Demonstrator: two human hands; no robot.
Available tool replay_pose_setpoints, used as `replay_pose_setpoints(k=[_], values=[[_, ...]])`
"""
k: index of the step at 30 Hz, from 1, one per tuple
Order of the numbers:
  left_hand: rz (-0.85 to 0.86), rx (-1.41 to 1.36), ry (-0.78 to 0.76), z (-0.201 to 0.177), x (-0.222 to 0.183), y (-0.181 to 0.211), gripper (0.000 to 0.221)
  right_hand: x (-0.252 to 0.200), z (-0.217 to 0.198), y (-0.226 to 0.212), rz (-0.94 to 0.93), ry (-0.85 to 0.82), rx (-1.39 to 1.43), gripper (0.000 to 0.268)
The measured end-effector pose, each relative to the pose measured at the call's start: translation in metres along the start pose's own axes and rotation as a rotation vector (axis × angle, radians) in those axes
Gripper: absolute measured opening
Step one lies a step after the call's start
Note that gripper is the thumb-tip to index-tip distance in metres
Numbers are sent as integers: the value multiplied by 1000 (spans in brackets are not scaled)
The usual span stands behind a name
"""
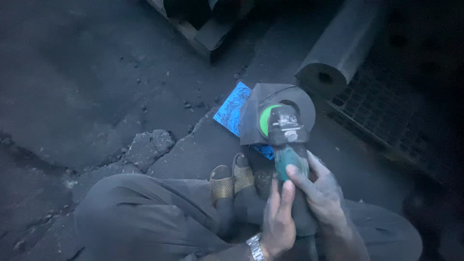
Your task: Use an angle grinder to smooth and shape the edges of a cylindrical plastic or rubber component.
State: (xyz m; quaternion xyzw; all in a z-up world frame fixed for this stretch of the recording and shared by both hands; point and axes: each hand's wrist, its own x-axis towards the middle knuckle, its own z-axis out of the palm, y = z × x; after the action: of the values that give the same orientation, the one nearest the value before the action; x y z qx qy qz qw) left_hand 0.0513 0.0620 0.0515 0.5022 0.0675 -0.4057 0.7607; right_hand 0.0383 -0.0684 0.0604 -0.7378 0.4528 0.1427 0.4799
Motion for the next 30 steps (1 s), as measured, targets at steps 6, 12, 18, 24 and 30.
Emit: replay_pose_setpoints(k=[6, 12, 18, 24, 30], values=[[368, 616, 80, -1, -17, -133, 58, -23, -13, 38, 5, 5, 212, 70], [-30, 97, 48, 2, -20, -31, 73, -15, -4, 20, -101, -36, 37, 63], [19, 188, 14, 3, -25, -48, 70, -25, -11, 31, -108, 29, 76, 65], [40, 133, 71, 1, -28, -40, 68, -23, -3, 17, -118, -42, 18, 65], [-40, 121, 49, 3, -30, -84, 69, -29, -10, 27, 21, 1, 111, 71]])
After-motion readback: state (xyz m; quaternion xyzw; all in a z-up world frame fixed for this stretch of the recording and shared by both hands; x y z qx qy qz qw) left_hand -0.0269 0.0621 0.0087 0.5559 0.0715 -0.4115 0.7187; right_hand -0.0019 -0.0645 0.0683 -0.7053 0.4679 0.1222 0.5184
